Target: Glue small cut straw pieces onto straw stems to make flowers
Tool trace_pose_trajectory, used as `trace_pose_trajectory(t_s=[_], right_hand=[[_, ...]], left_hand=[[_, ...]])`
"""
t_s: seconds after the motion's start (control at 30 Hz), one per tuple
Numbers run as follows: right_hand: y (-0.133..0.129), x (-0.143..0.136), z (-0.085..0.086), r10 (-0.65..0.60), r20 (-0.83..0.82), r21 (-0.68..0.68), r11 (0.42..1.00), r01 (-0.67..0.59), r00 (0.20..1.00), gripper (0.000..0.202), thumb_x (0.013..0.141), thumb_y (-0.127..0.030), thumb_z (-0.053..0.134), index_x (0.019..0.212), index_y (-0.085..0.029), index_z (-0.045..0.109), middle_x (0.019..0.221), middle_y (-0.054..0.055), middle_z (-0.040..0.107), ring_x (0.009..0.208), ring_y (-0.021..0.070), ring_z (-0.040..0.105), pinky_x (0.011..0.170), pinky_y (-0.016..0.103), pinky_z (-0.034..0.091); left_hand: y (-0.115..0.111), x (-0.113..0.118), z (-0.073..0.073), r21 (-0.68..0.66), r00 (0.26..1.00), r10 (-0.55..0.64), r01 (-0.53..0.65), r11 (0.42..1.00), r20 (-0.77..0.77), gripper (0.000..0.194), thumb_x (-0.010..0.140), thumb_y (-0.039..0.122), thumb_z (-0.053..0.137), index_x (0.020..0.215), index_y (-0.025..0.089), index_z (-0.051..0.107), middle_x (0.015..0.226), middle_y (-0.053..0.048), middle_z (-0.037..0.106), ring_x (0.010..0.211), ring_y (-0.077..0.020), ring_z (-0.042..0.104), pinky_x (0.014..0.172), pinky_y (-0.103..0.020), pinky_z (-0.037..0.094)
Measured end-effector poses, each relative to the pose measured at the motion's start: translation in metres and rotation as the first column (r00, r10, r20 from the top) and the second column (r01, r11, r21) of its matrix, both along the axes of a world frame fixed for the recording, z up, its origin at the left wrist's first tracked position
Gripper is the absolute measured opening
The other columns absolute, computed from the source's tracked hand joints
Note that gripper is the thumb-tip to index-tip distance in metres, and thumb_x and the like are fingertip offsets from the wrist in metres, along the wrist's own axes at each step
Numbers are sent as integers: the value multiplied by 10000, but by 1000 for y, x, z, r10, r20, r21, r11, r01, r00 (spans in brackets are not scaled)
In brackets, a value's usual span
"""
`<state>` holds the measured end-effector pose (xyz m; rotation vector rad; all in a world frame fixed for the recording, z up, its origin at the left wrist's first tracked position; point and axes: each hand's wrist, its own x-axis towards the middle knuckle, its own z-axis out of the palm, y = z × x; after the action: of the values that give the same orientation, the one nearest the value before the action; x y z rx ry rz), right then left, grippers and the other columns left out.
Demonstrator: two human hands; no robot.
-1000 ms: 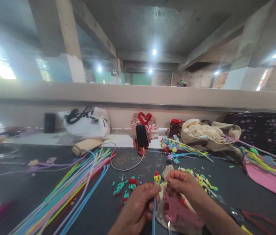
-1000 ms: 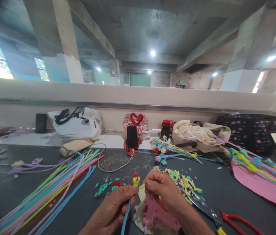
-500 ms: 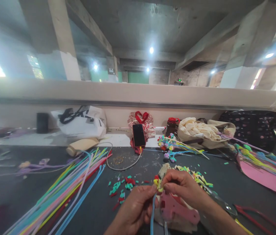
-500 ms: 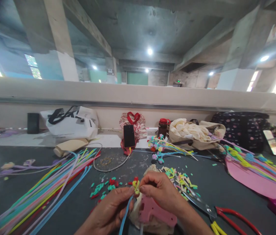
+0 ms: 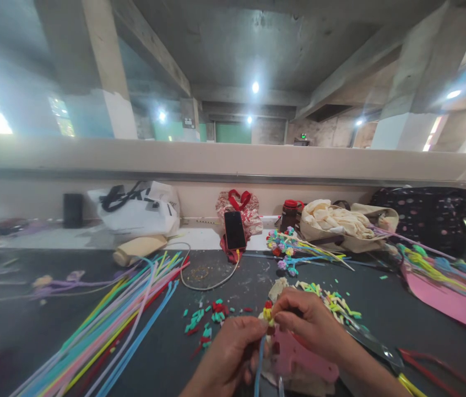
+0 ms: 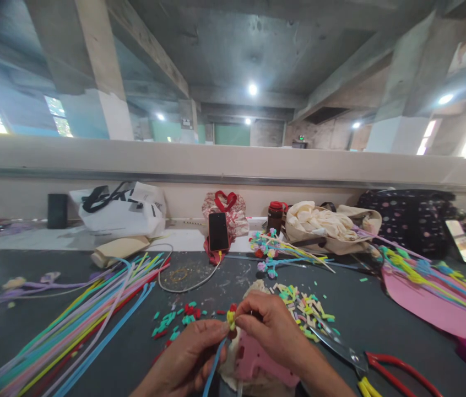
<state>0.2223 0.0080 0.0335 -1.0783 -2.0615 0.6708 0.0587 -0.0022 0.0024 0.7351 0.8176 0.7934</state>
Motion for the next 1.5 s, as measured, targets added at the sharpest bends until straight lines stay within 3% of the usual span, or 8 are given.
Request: trace_pose_trajectory(t_s=[0.17, 0.3, 0.57, 0.67, 0.77, 0.9, 1.07, 1.5], right_hand=[[-1, -1, -2, -6, 2, 49, 999, 6, 1000, 141, 776, -196, 526, 677, -176, 624, 639, -7, 586, 621, 114, 532, 580, 210, 364], [0, -3, -6, -8, 1, 85, 996, 8, 1000, 106, 776, -199, 539, 715, -184, 625, 679, 7, 604, 650, 123, 544, 600, 217, 376], [2, -2, -8, 42, -32, 152, 988, -37, 999, 115, 799, -221, 518, 743, -186, 612, 704, 24, 598, 665, 132, 545, 599, 223, 387], [1, 0, -6, 43, -8, 138, 990, -42, 999, 120, 803, -201, 502, 745, -183, 605, 712, 22, 589, 672, 130, 538, 605, 222, 383], [-1, 2, -5, 45, 33, 133, 990, -49, 998, 113, 798, -189, 503, 739, -185, 600, 726, 22, 590, 697, 133, 536, 625, 224, 380], [-1, 5, -4, 77, 83, 119, 989, -87, 994, 107, 796, -187, 501, 761, -189, 602, 736, 20, 594, 703, 134, 535, 630, 228, 379], [-3, 4, -1, 120, 91, 72, 989, -126, 989, 121, 810, -208, 486, 758, -195, 594, 728, 10, 599, 698, 131, 539, 635, 226, 379], [-4, 7, -1, 24, 286, 180, 981, -78, 958, 150, 849, -219, 433, 750, -196, 543, 721, 3, 558, 678, 115, 520, 601, 208, 335]], left_hand=[[0, 2, 2, -12, 1000, 6, -7, 1000, -10, 260, 581, 338, 659, 600, 90, 584, 344, 28, 490, 266, -30, 365, 290, -139, 186], [1, 3, 1, -11, 997, -1, 2, 1000, 80, 231, 566, 297, 668, 582, 82, 584, 371, 20, 498, 287, -28, 374, 321, -146, 219], [7, -2, -10, 10, 973, -120, 121, 993, 195, 226, 656, 307, 615, 605, 89, 593, 387, 47, 430, 293, -8, 263, 328, -158, 156], [8, -3, -7, -7, 964, -136, 141, 990, 229, 247, 651, 325, 625, 616, 83, 592, 464, 14, 494, 342, -20, 364, 354, -144, 223], [7, -2, -2, -3, 969, -112, 115, 993, 220, 239, 628, 313, 648, 622, 81, 591, 487, 10, 507, 367, -25, 393, 361, -139, 236], [7, -1, -3, 9, 968, -117, 118, 993, 220, 238, 647, 315, 626, 569, 105, 546, 400, 55, 422, 296, -1, 259, 317, -147, 120], [7, 2, -8, -1, 976, -58, 59, 998, 212, 222, 654, 292, 611, 566, 100, 541, 403, 47, 436, 304, -6, 277, 335, -151, 163], [2, 4, 7, -44, 990, -45, 52, 998, 137, 250, 577, 283, 676, 495, 104, 522, 351, 52, 443, 271, 1, 295, 306, -140, 148]])
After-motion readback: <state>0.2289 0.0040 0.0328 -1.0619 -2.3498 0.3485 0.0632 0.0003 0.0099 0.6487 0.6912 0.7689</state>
